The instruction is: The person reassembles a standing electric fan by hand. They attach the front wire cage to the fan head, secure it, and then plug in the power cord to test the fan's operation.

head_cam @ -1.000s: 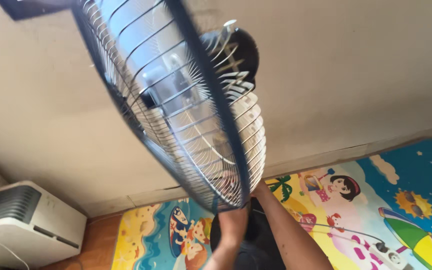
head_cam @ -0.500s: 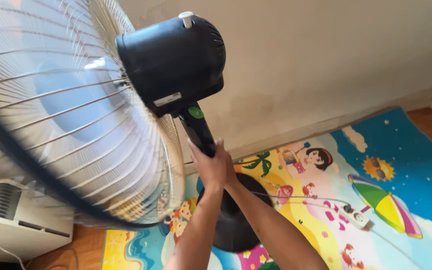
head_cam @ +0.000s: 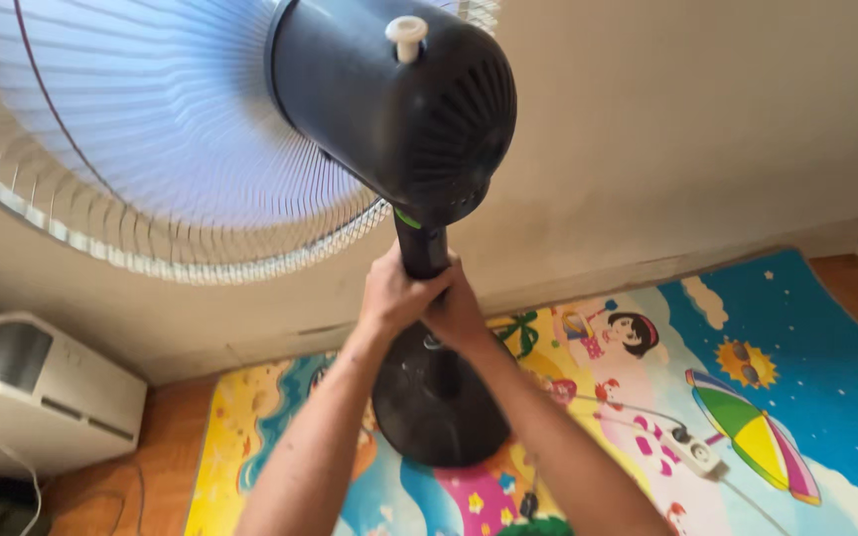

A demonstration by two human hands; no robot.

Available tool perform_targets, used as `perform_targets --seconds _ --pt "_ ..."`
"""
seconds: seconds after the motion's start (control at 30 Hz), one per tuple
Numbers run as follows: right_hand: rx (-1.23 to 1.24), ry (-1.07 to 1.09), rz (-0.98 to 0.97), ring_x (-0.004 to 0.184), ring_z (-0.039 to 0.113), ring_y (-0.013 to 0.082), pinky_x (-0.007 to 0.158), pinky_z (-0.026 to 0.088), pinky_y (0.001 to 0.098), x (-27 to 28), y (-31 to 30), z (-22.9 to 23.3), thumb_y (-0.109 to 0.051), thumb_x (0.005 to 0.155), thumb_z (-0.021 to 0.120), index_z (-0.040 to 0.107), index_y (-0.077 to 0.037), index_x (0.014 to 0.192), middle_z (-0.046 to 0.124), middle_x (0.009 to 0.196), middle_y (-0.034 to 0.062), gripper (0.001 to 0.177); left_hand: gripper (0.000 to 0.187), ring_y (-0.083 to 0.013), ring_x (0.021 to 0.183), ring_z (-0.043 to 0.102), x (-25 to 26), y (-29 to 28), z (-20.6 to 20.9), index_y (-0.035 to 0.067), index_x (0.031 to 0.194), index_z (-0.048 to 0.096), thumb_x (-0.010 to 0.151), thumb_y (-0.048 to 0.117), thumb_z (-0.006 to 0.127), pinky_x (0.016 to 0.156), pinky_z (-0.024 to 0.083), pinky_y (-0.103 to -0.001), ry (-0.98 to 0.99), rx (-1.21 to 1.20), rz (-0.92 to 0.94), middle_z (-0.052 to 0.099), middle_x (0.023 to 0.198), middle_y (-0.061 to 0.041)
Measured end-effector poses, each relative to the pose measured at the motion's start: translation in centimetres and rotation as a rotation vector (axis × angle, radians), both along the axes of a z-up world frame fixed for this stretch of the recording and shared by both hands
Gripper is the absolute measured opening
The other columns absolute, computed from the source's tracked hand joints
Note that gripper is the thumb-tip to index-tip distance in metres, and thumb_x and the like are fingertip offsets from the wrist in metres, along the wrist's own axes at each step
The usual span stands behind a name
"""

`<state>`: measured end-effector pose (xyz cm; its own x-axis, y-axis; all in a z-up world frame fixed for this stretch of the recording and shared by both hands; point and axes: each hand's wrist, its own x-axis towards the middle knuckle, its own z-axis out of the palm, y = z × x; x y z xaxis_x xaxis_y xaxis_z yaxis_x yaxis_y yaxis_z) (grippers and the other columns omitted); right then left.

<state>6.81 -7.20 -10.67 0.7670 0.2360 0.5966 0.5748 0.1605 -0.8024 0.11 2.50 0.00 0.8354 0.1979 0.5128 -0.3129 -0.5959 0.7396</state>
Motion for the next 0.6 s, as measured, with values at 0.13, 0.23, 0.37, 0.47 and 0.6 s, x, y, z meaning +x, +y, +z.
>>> perform_targets --seconds 0.13,0.23,0.37,0.47,0.6 --pt "-0.268 -0.099 -0.100 0.106 0.070 0.0289 0.089 0.056 0.0410 0.2 -1.0 0.2 -0.022 0.072 0.090 0.037 -0.007 0.138 0.066 0.114 0.0128 0.086 0.048 -0.0222 0.086 0.077 0.8 2.7 -1.8 0.006 0.107 0.072 0.071 0.031 0.091 0.078 0.060 -0.037 0.097 0.032 -0.142 0.078 0.092 -0.013" --pt "-0.284 -0.122 -0.168 0.107 0.069 0.0338 0.087 0.056 0.0426 -0.4 -0.8 0.8 -0.023 0.064 0.092 0.036 -0.007 0.137 0.067 0.115 0.0169 0.094 0.048 -0.0197 0.084 0.075 1.4 4.0 -2.1 0.005 0.106 0.074 0.069 0.031 0.092 0.079 0.060 -0.036 0.149 0.093 -0.216 0.078 0.091 -0.012" --pt "-0.293 -0.047 -0.158 0.100 0.073 0.0324 0.083 0.059 0.0415 -1.4 -1.1 1.8 -0.025 0.062 0.092 0.038 -0.007 0.138 0.070 0.109 0.0161 0.094 0.055 -0.0177 0.090 0.072 1.9 5.3 -1.5 0.007 0.110 0.073 0.063 0.030 0.092 0.082 0.058 -0.035 0.241 0.097 -0.347 0.077 0.098 -0.008" --pt "-0.307 -0.058 -0.224 0.098 0.073 0.0329 0.082 0.059 0.0419 -2.4 -0.7 1.8 -0.026 0.063 0.094 0.041 -0.005 0.133 0.071 0.107 0.0174 0.091 0.057 -0.0179 0.093 0.071 1.8 5.8 -1.6 0.008 0.109 0.073 0.059 0.028 0.093 0.085 0.057 -0.035 0.295 0.070 -0.381 0.077 0.100 -0.007" --pt "-0.237 -0.002 -0.283 0.096 0.075 0.0318 0.080 0.059 0.0403 -3.6 0.0 1.0 -0.025 0.063 0.092 0.045 -0.004 0.127 0.071 0.103 0.0169 0.082 0.057 -0.0187 0.092 0.072 1.8 6.0 -1.9 0.008 0.108 0.075 0.057 0.027 0.092 0.086 0.057 -0.035 0.360 0.044 -0.407 0.078 0.100 -0.008"
